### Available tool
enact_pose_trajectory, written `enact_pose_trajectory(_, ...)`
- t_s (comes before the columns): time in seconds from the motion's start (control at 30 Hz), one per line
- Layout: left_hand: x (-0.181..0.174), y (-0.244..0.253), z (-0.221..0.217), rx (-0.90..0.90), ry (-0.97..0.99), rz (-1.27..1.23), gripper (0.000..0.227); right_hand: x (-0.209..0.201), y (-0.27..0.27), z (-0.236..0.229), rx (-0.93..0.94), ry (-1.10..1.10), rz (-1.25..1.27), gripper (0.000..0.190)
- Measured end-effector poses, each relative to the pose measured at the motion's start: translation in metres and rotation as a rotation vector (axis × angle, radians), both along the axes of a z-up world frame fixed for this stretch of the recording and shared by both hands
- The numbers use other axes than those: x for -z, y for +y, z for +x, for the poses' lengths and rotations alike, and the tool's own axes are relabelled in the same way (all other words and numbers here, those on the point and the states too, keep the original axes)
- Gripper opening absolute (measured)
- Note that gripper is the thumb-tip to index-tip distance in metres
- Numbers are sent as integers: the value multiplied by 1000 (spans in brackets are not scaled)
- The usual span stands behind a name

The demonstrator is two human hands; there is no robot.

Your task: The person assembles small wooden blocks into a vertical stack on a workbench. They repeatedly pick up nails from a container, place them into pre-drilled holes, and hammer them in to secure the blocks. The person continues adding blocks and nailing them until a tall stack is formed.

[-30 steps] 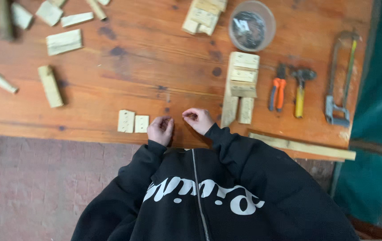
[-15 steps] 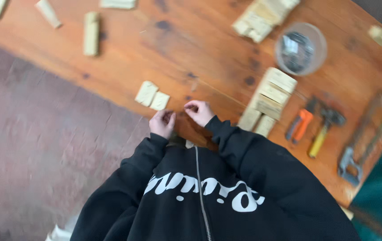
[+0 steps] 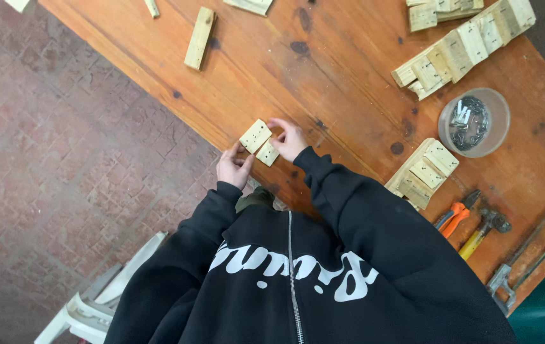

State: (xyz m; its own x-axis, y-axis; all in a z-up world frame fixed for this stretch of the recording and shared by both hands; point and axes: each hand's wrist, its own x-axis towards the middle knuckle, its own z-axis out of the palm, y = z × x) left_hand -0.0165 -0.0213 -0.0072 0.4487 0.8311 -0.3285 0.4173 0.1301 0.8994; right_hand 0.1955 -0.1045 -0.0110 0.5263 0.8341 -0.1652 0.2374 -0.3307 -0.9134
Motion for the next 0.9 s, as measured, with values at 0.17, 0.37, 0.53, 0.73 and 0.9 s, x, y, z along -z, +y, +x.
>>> enact_pose_trajectory(0.17, -17, 9, 26, -16, -173, 21, 57, -2, -9, 5, 77, 79, 163, 56)
enact_pose_trajectory(0.37, -17, -8, 78, 144, -303, 59, 47, -56, -79, 19, 288, 150, 155, 53)
enact_pose_trajectory(0.53, -23, -50, 118, 354, -307, -48, 40, -79, -158, 26, 477, 122, 125, 50)
enact_pose_trajectory(0.73, -36, -119, 154, 639, -255, 35, 51, -90, -251, 22, 664, 126, 120, 53)
enact_pose_trajectory(0.9, -16, -200, 173, 916, -151, 173, 63, -60, -350, 12, 762, 155, 114, 60)
